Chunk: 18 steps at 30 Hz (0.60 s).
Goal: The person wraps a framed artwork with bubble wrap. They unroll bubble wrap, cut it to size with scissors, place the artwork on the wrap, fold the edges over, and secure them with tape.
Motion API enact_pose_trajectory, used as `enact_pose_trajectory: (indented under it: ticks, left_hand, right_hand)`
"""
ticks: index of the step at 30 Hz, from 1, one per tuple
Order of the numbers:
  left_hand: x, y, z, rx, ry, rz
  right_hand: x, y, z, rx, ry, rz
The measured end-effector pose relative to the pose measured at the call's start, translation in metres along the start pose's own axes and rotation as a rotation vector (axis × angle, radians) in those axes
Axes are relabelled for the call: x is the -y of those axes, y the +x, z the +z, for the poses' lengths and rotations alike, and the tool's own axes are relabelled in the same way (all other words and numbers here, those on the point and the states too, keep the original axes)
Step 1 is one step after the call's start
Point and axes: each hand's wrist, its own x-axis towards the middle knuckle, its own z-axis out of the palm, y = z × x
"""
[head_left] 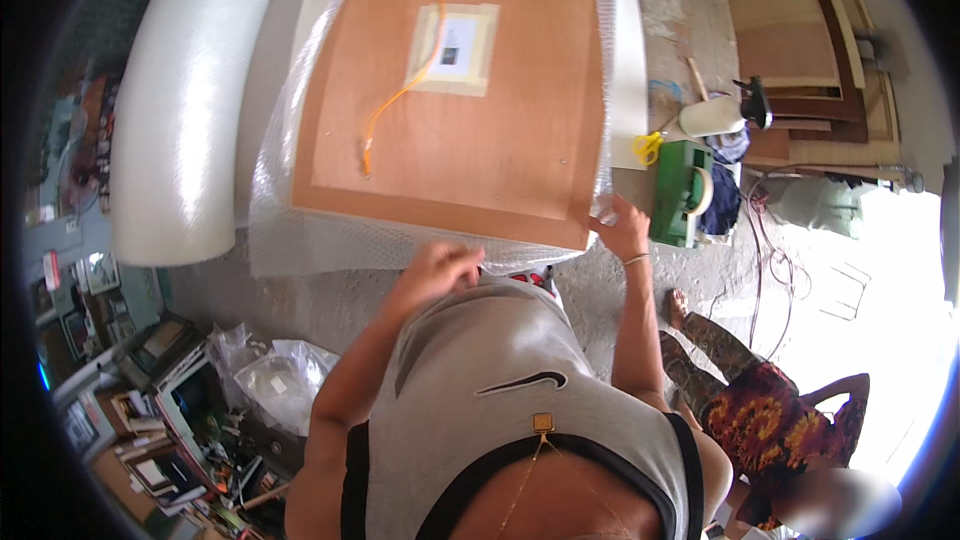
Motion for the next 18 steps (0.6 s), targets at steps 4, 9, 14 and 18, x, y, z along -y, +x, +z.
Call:
enact_pose_trajectory:
  ticks: [4, 9, 14, 18]
  left_hand:
    - [0.015, -0.003, -0.131, -0.821, 0.376, 0.556]
    - [0.085, -0.007, -0.299, -1.495, 1.264, 0.074]
    - [0.103, -0.008, -0.356, -0.974, 0.589, 0.158]
    - [0.08, -0.026, -0.347, -0.877, 0.543, 0.385]
  right_hand:
    - [-0.017, -0.003, 0.002, 0.104, 0.257, 0.009]
    - [-0.036, -0.025, 0.021, 0.022, 0.155, 0.009]
    - [-0.034, -0.02, 0.032, -0.301, 0.156, -0.038]
    - [-0.027, -0.013, 0.001, -0.378, 0.003, 0.036]
